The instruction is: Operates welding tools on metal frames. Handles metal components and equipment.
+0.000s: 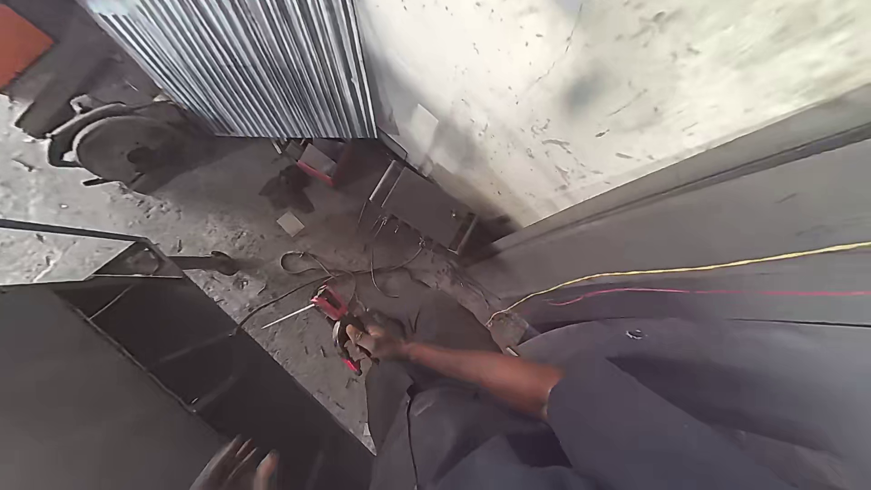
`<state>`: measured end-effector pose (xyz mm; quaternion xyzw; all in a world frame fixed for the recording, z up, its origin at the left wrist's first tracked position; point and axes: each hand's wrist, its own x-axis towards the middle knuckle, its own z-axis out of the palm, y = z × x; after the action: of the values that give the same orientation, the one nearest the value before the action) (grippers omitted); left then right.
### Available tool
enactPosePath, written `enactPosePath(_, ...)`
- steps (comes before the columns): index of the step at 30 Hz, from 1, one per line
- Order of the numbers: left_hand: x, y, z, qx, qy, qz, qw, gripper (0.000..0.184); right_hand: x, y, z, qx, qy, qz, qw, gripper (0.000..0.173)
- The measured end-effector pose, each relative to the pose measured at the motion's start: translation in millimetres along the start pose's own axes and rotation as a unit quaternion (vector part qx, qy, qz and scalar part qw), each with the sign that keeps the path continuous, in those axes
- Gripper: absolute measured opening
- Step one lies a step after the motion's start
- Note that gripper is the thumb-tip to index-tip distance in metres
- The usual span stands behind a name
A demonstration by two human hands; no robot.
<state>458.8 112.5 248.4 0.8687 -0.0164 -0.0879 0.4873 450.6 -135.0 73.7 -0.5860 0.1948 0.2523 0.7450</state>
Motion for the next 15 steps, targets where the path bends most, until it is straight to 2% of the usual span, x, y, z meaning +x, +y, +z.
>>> enactPosePath(2,18,-44,67,-0.076,-0.123,-0.086,0.986,0.094,-17,-6,-6,-0.006,0.001,-0.010,1.000,0.050)
enactPosePath(4,34,-62,126,-0.169,-0.193,-0.161,0.953,0.112,-29,-10,-14,-0.006,0.008,-0.032,0.999,0.052)
enactPosePath(5,40,-61,150,-0.208,-0.212,-0.191,0.936,0.112,-33,-13,-21,-0.005,0.007,-0.046,0.999,0.051)
enactPosePath(7,48,-53,188,-0.292,-0.225,-0.239,0.898,0.096,-40,-24,-36,-0.013,0.014,-0.070,0.997,0.046)
enactPosePath(10,66,-41,224,-0.408,-0.262,-0.216,0.848,0.080,-37,-30,-69,-0.037,0.051,-0.068,0.996,0.043)
enactPosePath(12,77,-36,245,-0.428,-0.256,-0.206,0.842,0.071,-31,-32,-94,-0.050,0.051,-0.076,0.995,0.049)
enactPosePath(15,90,-28,272,-0.453,-0.245,-0.230,0.825,0.070,-21,-45,-138,-0.136,0.004,-0.045,0.990,0.058)
